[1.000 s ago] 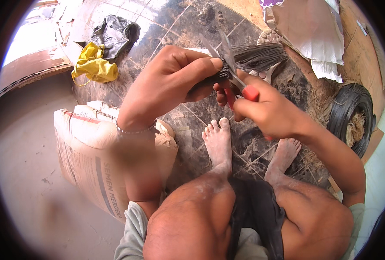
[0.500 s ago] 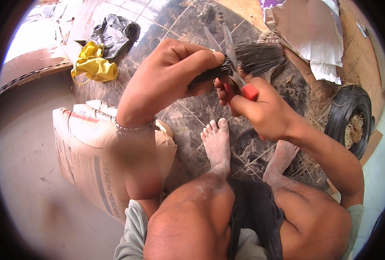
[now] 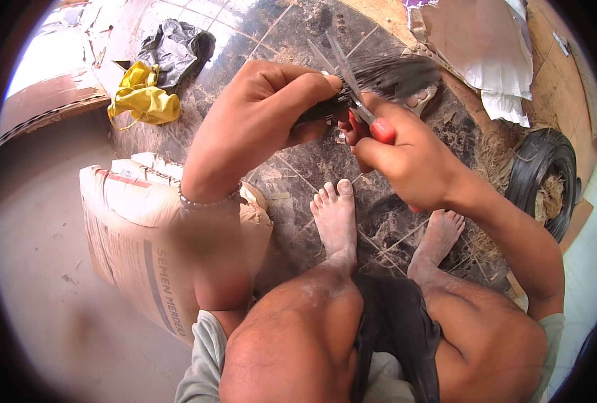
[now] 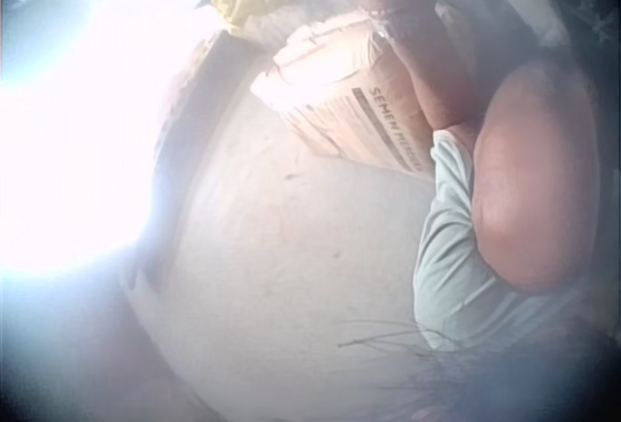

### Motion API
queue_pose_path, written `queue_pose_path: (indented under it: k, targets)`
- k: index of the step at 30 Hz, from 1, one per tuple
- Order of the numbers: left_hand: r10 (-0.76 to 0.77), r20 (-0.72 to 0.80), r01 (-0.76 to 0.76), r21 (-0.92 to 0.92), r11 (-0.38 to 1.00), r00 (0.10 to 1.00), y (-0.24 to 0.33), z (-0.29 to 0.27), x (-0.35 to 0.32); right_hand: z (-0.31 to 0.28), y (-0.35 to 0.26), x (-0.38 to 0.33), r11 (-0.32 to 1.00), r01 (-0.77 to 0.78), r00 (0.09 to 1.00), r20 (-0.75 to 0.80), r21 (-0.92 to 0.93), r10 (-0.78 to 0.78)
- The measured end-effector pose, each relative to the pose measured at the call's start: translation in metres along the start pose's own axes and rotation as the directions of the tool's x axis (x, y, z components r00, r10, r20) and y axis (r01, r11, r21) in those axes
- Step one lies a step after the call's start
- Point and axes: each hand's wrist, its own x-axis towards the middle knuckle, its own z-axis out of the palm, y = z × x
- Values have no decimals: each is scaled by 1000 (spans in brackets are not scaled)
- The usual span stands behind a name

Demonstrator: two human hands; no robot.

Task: The person holds a bundle of thin metal wires by hand and cuts the ends with a pair of pliers while sitting on the floor.

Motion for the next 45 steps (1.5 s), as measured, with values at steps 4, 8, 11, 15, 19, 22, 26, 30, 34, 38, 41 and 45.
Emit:
queue_pose_path:
  k: [4, 8, 11, 15, 19, 22, 26, 30, 34, 38, 41, 45]
  targets:
    - [37, -30, -36, 14, 999, 999, -12, 3, 4, 2, 3, -8, 993, -119, 992, 41, 14, 118]
    - [80, 28, -82, 61, 995, 996, -9, 4, 4, -9, -2, -7, 983, -84, 985, 164, 161, 57]
    - [100, 33, -103, 106, 989, 994, -13, 8, 6, -17, 5, -8, 947, -175, 951, 294, 269, 92]
    - [100, -2, -100, 66, 993, 995, -14, 11, 1, -17, -5, -11, 970, -189, 948, 284, 153, 140]
    - [67, -44, -67, 16, 998, 997, -16, 15, -4, -17, -13, -12, 959, -285, 920, 284, 10, 270]
    - [71, -43, -72, -15, 997, 997, -20, 11, -5, -11, -10, -11, 978, -207, 958, 203, -1, 203]
    - [65, -10, -64, 26, 998, 998, -17, 11, -2, -1, 16, -5, 988, -103, 981, 175, 116, 82]
    - [104, -32, -105, -15, 994, 994, -24, 7, 7, 9, 20, -2, 995, 30, 999, -19, 94, -28]
    - [64, -9, -62, 98, 993, 998, -16, 6, 6, 9, 25, -6, 999, 6, 999, -37, 44, -5]
    - [48, 56, -53, 96, 994, 997, -9, 0, 1, -4, -10, -13, 948, -280, 951, 178, 154, 252]
    - [25, 57, -28, 57, 998, 998, -12, 4, 1, -9, -8, -7, 949, -291, 940, 222, 121, 260]
    - [62, -13, -61, 61, 996, 998, -15, 5, 2, 1, 13, -4, 985, -61, 993, 114, 160, 43]
